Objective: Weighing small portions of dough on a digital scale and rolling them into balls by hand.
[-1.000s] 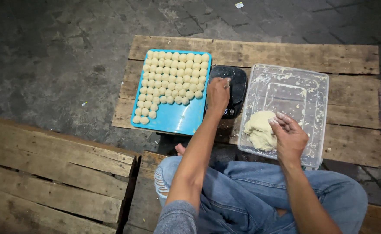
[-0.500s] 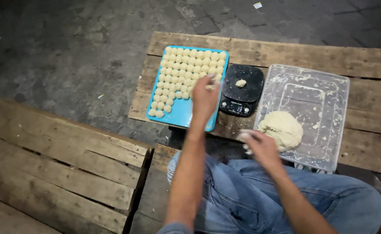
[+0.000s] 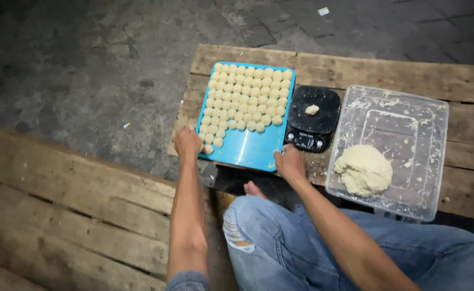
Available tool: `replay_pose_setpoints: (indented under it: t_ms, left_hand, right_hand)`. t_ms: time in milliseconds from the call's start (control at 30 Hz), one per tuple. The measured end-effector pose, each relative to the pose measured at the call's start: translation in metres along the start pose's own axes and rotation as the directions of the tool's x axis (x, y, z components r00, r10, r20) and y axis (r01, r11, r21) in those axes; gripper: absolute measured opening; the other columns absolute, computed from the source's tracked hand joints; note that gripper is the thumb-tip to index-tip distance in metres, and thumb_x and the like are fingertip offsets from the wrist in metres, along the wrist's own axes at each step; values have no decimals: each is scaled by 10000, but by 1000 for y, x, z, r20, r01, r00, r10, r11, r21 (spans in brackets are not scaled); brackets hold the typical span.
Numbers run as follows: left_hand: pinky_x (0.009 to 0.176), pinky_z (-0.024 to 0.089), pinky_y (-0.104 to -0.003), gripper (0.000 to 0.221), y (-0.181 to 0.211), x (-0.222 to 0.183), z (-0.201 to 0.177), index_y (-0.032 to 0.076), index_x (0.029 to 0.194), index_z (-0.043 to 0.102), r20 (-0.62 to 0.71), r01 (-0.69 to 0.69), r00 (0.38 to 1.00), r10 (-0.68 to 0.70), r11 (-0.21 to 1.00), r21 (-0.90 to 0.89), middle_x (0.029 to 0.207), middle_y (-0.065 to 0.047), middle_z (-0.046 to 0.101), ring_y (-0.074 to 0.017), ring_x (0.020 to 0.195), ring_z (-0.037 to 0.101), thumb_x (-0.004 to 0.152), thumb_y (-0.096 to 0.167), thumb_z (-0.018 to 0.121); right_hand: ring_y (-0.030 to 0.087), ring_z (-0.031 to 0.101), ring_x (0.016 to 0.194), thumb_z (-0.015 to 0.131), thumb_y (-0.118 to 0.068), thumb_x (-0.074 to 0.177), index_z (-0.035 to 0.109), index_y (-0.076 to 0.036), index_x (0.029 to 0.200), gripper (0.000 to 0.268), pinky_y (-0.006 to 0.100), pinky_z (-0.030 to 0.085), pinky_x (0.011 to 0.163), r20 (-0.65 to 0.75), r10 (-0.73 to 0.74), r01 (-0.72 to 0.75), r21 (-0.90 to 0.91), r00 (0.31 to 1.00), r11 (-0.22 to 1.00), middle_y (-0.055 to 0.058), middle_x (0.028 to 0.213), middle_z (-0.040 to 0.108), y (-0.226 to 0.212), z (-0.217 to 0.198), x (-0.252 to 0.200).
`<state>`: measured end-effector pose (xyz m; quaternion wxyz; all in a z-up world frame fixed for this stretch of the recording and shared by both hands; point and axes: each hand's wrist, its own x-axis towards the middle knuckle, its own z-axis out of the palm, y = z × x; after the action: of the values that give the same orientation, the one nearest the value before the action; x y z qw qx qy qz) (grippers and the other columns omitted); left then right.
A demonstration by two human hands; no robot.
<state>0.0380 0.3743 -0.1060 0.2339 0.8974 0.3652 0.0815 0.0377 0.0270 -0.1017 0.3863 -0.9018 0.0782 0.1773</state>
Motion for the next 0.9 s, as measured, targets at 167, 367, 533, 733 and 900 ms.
replay_pose_setpoints:
  t_ms: [167, 367, 533, 733, 900]
  left_hand:
    - [928, 520, -552, 342, -11, 27, 8, 65, 1003, 724, 88, 23, 996, -3, 973, -231, 995, -175, 697, -424, 1036, 666, 974, 362, 557]
    - [937, 488, -511, 418, -23, 5, -32, 94, 885, 675, 121, 155, 986, -114, 890, -428, 910, -112, 694, -350, 979, 663, 984, 481, 551]
    - [1019, 470, -504, 515, -34, -7, -23, 27, 1200, 711, 131, 238, 971, -199, 781, -578, 1217, -216, 682, -372, 1207, 612, 971, 484, 649]
    - [768, 458, -429, 427, -38, -35, -18, 49, 862, 641, 59, 212, 971, -231, 725, -655, 820, -106, 626, -254, 822, 579, 986, 457, 668]
    - [803, 509, -436, 388, 55, -98, -89, 98, 880, 694, 22, 140, 984, -179, 680, -720, 832, -78, 699, -229, 801, 626, 984, 472, 687]
  right_hand:
    - [506, 663, 1068, 675, -381, 803, 694, 70, 1105, 543, 592, 529, 880, 39, -123, 120, 74, 992, 990, 275, 1031, 724, 2, 6, 19]
    - [243, 520, 797, 610, -341, 810, 520, -105, 792, 253, 412, 452, 683, 106, -66, 27, 333, 992, 943, 65, 754, 496, -52, -18, -23]
    - [152, 353, 705, 538, -328, 896, 363, -153, 747, 290, 340, 332, 628, -66, -284, 287, 382, 957, 878, -3, 674, 277, -63, -28, -55]
    - [135, 420, 625, 548, -298, 975, 474, -110, 775, 285, 324, 381, 569, -160, -389, 418, 442, 907, 794, 19, 577, 423, -64, -62, -94]
    - [151, 521, 635, 591, -205, 1001, 654, -104, 923, 142, 326, 502, 626, -241, -333, 409, 460, 912, 788, 32, 647, 587, -33, -103, -112]
